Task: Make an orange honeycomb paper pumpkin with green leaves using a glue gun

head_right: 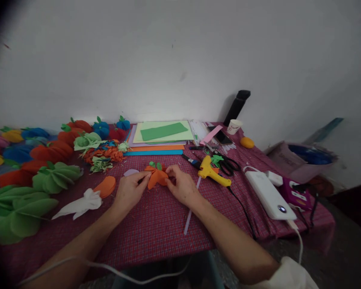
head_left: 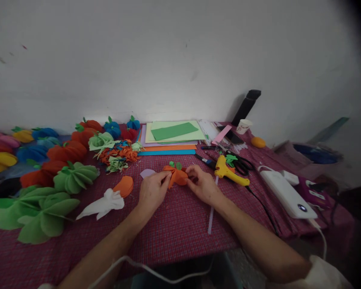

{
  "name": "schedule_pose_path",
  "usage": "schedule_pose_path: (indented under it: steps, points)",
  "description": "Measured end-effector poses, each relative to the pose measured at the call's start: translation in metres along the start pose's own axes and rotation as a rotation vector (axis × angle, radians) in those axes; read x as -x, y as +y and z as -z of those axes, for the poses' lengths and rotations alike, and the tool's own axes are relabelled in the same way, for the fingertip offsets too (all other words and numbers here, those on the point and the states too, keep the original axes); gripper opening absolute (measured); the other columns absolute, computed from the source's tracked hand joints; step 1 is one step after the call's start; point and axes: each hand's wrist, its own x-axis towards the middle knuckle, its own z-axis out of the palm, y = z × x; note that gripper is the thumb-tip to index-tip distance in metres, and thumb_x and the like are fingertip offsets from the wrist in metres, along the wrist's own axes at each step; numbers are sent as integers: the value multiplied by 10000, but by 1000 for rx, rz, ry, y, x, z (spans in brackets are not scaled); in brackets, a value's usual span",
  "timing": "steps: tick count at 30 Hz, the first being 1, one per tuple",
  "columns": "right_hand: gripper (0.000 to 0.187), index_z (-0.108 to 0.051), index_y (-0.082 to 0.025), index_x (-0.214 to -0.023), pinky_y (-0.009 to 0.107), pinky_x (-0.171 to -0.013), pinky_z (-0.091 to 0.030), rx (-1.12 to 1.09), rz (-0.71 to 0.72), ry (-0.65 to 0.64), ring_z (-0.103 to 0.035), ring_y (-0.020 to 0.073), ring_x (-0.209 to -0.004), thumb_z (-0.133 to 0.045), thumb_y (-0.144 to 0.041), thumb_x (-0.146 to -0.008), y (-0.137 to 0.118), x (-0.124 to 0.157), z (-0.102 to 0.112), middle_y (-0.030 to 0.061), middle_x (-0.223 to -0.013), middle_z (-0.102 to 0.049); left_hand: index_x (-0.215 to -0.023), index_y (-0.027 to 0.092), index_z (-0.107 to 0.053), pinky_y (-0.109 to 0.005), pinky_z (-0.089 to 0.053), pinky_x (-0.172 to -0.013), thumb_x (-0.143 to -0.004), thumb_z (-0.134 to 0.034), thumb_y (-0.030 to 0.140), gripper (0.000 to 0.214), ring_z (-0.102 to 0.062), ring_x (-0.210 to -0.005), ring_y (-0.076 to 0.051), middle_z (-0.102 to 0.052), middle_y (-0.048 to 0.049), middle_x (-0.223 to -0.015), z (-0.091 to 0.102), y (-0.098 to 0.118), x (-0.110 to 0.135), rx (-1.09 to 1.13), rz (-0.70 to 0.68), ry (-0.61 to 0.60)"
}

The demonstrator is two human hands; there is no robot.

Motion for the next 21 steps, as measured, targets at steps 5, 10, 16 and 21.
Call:
schedule_pose_path:
  steps: [5,10,16,21]
  points:
    - [89,-474,-229,-934,254,-627,-479,-59,10,-16,-636,143,-709,-464,-215,-846,-3,2,2,3,-816,-662,-929,241,-619,-228,-408,-594,-826,-483,251,170,-617,-665,-137,-693,11,-795,-2,2,1,85,59,13]
    - [81,-502,-229,-907,259,-653,-493,-97,13,-33,-652,147,-733,-486,-201,-833,-1,2,1,1,-820,-677,-828,222,-548,-212,-371,-536,-822,-457,213,92,-573,-573,-121,-609,38,-664,0,5,1,32,30,55]
    - [80,-526,-228,-880,249,-630,-498,-105,-3,-47,-648,135,-674,-557,-239,-807,3,1,-3,-16,-780,-663,-843,223,-614,-243,-439,-700,-791,-425,107,228,-617,-761,-138,-680,3,-847,-1,3,2,85,-63,45]
    - [118,-541,-229,-867,246,-623,-487,-56,-13,-52,-642,136,-673,-599,-294,-787,3,2,-3,-22,-749,-660,-834,205,-633,-278,-456,-746,-768,-476,146,180,-614,-817,-163,-678,-26,-910,0,9,4,70,-111,25]
